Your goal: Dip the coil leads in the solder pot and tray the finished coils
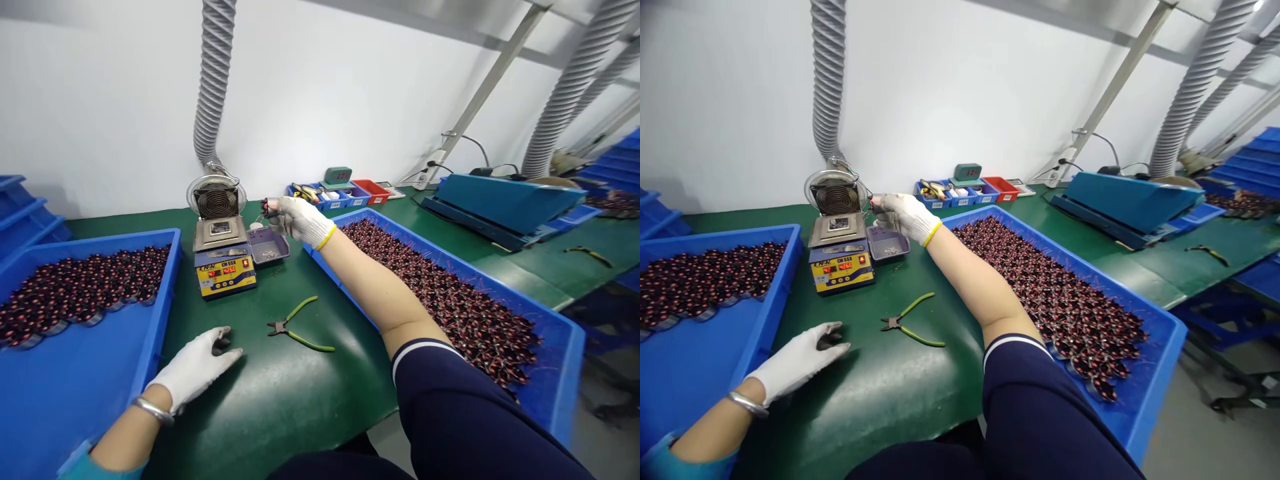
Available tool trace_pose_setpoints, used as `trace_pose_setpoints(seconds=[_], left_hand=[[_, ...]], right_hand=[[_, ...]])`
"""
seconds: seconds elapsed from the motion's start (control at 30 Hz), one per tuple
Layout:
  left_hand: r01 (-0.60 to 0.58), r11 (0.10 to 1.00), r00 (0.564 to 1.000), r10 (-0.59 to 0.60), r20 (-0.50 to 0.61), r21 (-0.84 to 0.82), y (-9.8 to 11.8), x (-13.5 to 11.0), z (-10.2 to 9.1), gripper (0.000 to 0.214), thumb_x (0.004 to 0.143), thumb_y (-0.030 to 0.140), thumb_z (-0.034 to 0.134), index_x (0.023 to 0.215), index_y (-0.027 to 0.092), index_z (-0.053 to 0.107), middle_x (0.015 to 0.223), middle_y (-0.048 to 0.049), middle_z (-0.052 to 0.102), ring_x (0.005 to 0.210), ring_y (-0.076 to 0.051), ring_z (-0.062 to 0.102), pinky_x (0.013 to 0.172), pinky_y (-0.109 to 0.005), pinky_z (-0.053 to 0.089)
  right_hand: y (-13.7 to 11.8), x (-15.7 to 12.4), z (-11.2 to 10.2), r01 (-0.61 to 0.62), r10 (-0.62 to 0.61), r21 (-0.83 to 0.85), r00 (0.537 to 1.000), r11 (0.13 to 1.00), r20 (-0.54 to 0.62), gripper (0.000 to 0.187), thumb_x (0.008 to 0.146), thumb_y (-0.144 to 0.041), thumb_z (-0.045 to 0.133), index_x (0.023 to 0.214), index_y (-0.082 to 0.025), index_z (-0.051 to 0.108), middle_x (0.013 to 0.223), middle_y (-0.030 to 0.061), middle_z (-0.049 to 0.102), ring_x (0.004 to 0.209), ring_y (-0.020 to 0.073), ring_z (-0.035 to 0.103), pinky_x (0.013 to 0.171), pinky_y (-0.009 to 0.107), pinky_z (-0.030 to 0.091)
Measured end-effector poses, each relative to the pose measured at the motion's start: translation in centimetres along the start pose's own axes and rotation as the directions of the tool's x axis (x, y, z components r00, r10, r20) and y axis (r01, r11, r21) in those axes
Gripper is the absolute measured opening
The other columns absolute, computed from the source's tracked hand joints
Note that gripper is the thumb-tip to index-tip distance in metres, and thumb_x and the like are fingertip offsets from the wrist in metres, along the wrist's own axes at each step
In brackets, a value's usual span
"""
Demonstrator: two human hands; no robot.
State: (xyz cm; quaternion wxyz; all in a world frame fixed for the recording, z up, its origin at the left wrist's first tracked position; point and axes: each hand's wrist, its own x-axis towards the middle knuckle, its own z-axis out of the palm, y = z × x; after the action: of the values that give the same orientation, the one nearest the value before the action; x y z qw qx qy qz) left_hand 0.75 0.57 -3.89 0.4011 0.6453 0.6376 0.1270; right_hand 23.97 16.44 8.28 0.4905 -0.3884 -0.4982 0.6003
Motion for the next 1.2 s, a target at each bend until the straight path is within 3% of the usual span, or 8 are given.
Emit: trace_pose_setpoints(seconds=[0.2,0.37,0.5,0.7,0.87,0.97,1.1,1.2], left_hand=[[0.022,0.999,1.000,-0.021,0.016,-0.037,0.3,0.2,-0.3,0.073,0.065,0.049,0.063,0.126,0.012,0.049,0.118,-0.0141,0.063,0.105,-0.028,0.061,0.092,-0.033,0.047],[0.020,1.000,0.999,-0.019,0.040,-0.024,0.4,0.1,-0.6,0.072,0.064,0.047,0.064,0.125,0.010,0.050,0.119,-0.0155,0.062,0.105,-0.027,0.061,0.091,-0.032,0.047],[0.015,0.999,0.999,-0.013,0.051,-0.031,0.3,0.2,-0.6,0.072,0.065,0.046,0.064,0.125,0.011,0.050,0.120,-0.0151,0.062,0.104,-0.027,0.061,0.091,-0.033,0.046],[0.007,1.000,0.997,-0.008,0.071,0.014,0.1,0.3,-0.7,0.071,0.065,0.049,0.063,0.125,0.011,0.051,0.121,-0.0149,0.061,0.104,-0.027,0.061,0.093,-0.034,0.045],[-0.008,0.999,0.998,0.005,0.067,0.033,-0.1,0.4,-0.7,0.070,0.065,0.048,0.063,0.125,0.012,0.051,0.120,-0.0145,0.062,0.104,-0.027,0.061,0.094,-0.035,0.044],[-0.007,1.000,0.999,0.005,0.053,0.029,-0.1,0.3,-0.7,0.071,0.064,0.049,0.063,0.124,0.013,0.052,0.118,-0.0141,0.063,0.105,-0.028,0.060,0.093,-0.035,0.045],[-0.015,1.000,0.999,0.015,0.030,0.004,0.0,0.1,-0.6,0.071,0.064,0.048,0.064,0.124,0.013,0.052,0.117,-0.0139,0.063,0.104,-0.028,0.061,0.092,-0.034,0.045],[-0.026,1.000,0.999,0.026,0.020,0.000,0.1,-0.1,-0.4,0.071,0.065,0.049,0.062,0.124,0.012,0.052,0.116,-0.0136,0.064,0.105,-0.027,0.061,0.093,-0.034,0.046]], right_hand=[[1.5,5.3,2.7,0.058,-0.088,-0.336,0.993,0.940,-0.073,0.016,0.071,-0.029,0.064,0.077,-0.014,0.062,0.055,-0.0033,0.054,0.047,0.0065,0.050,0.050,0.018,0.045],[2.0,8.2,5.6,0.077,-0.214,-0.742,0.973,0.665,-0.091,0.029,0.071,-0.041,0.060,0.080,-0.015,0.069,0.069,0.0019,0.063,0.071,0.0146,0.061,0.068,0.023,0.046],[2.8,9.4,7.2,0.098,-0.247,-0.843,0.968,0.529,-0.043,0.030,0.071,-0.039,0.058,0.087,-0.017,0.069,0.082,0.0043,0.066,0.082,0.0172,0.062,0.074,0.024,0.045],[4.4,10.0,8.0,0.079,-0.218,-0.879,0.975,0.471,-0.029,0.031,0.069,-0.039,0.056,0.086,-0.016,0.068,0.087,0.0059,0.066,0.081,0.0177,0.061,0.073,0.024,0.045],[3.7,9.9,8.1,0.074,-0.218,-0.855,0.975,0.513,-0.047,0.028,0.069,-0.038,0.058,0.081,-0.015,0.069,0.081,0.0055,0.065,0.080,0.0179,0.061,0.073,0.025,0.046],[2.7,9.5,7.5,0.083,-0.211,-0.770,0.975,0.632,-0.068,0.027,0.068,-0.038,0.062,0.082,-0.015,0.069,0.077,0.0045,0.064,0.080,0.0171,0.061,0.074,0.025,0.047],[1.4,7.6,5.8,0.059,-0.098,-0.434,0.993,0.899,-0.068,0.026,0.074,-0.034,0.062,0.090,-0.014,0.065,0.073,0.0024,0.062,0.066,0.0116,0.060,0.068,0.024,0.051],[0.7,4.6,3.2,0.037,-0.047,-0.154,0.997,0.987,-0.061,0.035,0.078,-0.025,0.059,0.112,-0.019,0.056,0.076,-0.0008,0.062,0.062,0.0078,0.059,0.068,0.025,0.053]])
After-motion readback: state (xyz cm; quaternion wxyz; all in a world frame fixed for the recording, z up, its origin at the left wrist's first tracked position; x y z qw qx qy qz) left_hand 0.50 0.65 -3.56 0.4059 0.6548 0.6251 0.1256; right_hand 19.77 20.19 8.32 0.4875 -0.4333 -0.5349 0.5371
